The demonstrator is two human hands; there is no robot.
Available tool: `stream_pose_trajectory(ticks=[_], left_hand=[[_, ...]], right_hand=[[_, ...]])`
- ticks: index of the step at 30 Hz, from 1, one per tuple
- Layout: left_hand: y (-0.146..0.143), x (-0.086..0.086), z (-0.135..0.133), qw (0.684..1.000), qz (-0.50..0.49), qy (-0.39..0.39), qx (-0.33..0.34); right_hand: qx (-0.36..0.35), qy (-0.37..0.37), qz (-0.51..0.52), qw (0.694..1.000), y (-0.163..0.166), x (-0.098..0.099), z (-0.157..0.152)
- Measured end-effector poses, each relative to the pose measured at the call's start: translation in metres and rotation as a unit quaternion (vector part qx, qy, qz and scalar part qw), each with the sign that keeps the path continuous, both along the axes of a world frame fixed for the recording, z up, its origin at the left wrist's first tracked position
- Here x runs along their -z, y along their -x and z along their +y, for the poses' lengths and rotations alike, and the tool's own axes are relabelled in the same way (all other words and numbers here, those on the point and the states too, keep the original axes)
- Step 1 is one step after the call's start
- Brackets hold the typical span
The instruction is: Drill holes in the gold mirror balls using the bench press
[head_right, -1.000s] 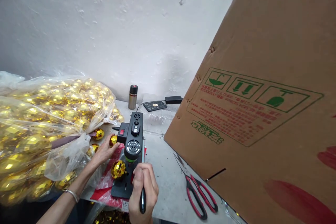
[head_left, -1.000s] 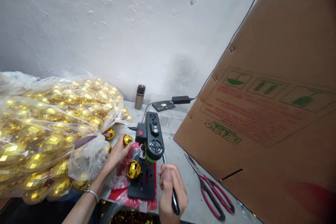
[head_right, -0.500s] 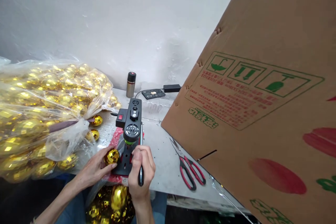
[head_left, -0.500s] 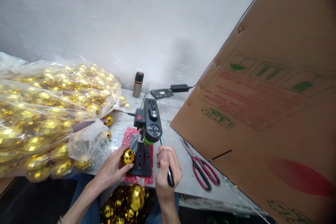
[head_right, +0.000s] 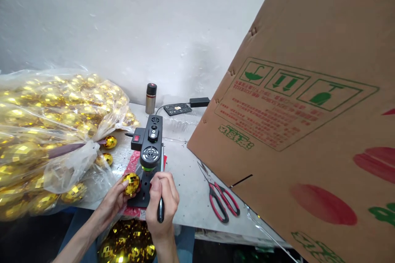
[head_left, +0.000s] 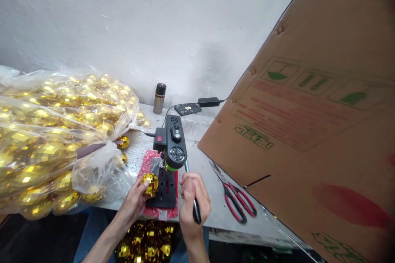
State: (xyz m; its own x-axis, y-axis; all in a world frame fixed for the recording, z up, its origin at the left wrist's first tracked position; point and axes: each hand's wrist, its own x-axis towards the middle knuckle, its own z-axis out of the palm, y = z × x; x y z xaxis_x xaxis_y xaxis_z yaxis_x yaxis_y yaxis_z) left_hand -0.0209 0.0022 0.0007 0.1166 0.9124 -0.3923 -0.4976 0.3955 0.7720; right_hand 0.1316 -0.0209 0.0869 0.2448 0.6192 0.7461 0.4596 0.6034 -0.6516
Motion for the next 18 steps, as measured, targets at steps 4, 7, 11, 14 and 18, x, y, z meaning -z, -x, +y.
stream_pose_trajectory(ticks=[4, 7, 11, 14, 18], left_hand=[[-0.002, 0.015, 0.007, 0.999, -0.001, -0.001, -0.034], [-0.005, 0.034, 0.012, 0.995, 0.058, -0.039, -0.066], [-0.011, 0.054, 0.014, 0.963, 0.217, -0.150, -0.060], [-0.013, 0.066, 0.014, 0.908, 0.335, -0.248, -0.033], [-0.010, 0.078, 0.017, 0.860, 0.399, -0.318, -0.010]], right_hand=[[0.002, -0.005, -0.004, 1.000, -0.001, -0.001, 0.000], [0.000, -0.003, -0.005, 1.000, -0.001, -0.004, 0.001], [-0.003, 0.000, -0.009, 1.000, -0.002, -0.010, 0.001], [-0.003, 0.005, -0.009, 1.000, -0.002, -0.014, 0.001], [-0.004, 0.009, -0.010, 1.000, -0.002, -0.015, -0.001]])
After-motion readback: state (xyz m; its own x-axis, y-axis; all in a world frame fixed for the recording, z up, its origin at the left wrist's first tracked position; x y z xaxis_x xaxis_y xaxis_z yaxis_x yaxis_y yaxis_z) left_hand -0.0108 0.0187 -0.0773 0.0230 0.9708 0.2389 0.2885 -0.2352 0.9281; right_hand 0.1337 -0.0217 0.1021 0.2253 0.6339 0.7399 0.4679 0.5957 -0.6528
